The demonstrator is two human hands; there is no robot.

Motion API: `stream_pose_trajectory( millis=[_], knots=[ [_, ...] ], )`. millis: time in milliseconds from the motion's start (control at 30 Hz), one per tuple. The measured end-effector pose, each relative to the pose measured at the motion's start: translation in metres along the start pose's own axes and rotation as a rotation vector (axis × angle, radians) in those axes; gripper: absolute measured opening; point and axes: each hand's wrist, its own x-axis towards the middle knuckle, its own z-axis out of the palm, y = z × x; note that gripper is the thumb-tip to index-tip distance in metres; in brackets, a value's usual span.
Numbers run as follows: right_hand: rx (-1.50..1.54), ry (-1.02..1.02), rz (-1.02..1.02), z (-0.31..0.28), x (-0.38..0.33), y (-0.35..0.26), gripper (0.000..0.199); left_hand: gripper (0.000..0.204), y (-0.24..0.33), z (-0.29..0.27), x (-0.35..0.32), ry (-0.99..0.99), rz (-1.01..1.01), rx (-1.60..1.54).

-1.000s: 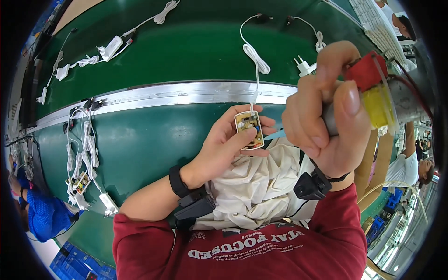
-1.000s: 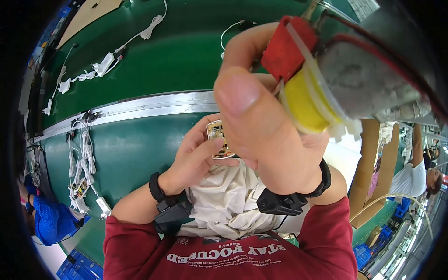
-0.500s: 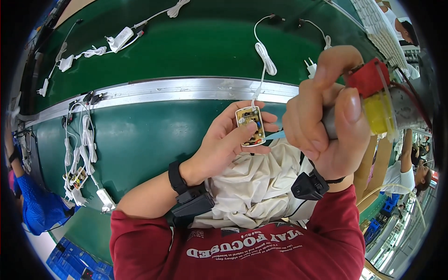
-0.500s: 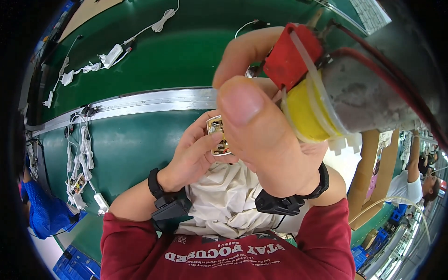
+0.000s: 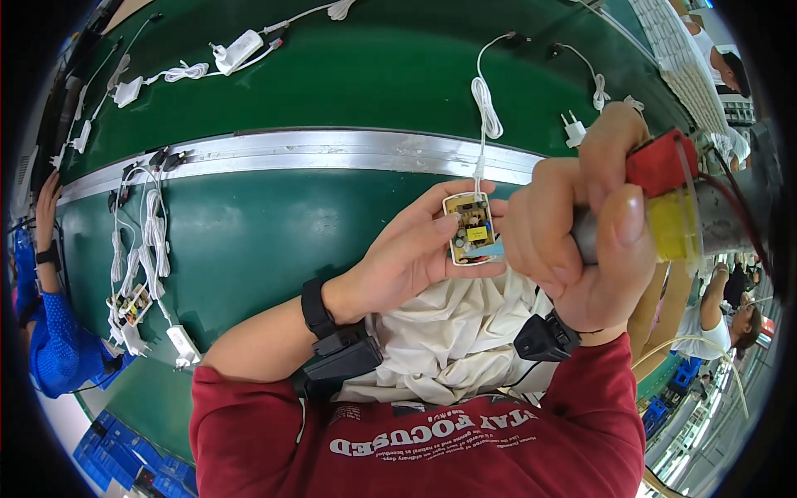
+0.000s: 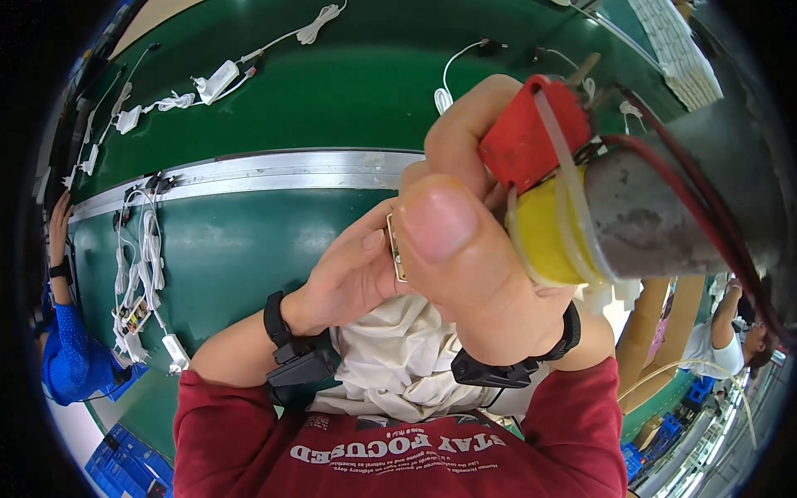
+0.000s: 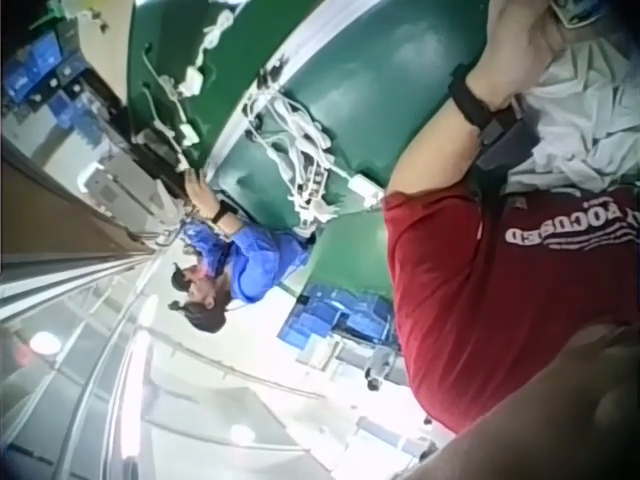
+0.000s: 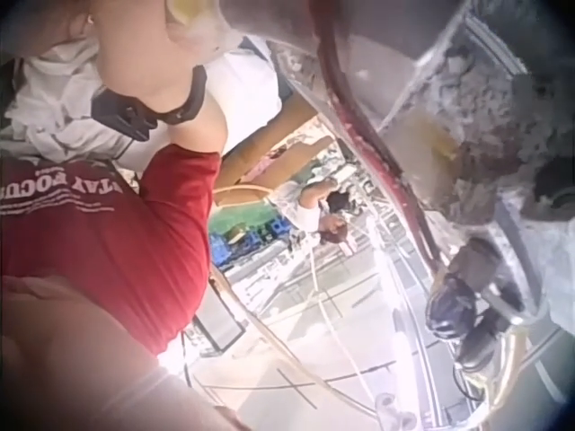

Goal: Use a powered electric screwdriver to fasten components onto small circuit boards on an assembly line.

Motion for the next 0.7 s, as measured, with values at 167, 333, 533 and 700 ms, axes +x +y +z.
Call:
stream_pose_trajectory(
  millis=[167,333,533,700],
  knots=[
    [0.013,-0.007,0.008,0.000,0.001,0.003,0.034,0.046,0.001,-0.004,0.000,-0.008,0.006,-0.016],
    [-0.068,-0.006,0.010,-0.006,0.002,-0.005,0.039,0.045,0.003,0.004,0.003,0.025,0.009,-0.004],
    [-0.066,-0.008,0.020,-0.008,0.007,-0.030,0.048,0.044,0.007,0.020,0.019,0.045,0.020,0.162],
    [0.033,0.108,0.036,0.008,-0.001,-0.042,0.045,0.040,0.027,0.029,0.068,0.061,0.290,0.945]
  ],
)
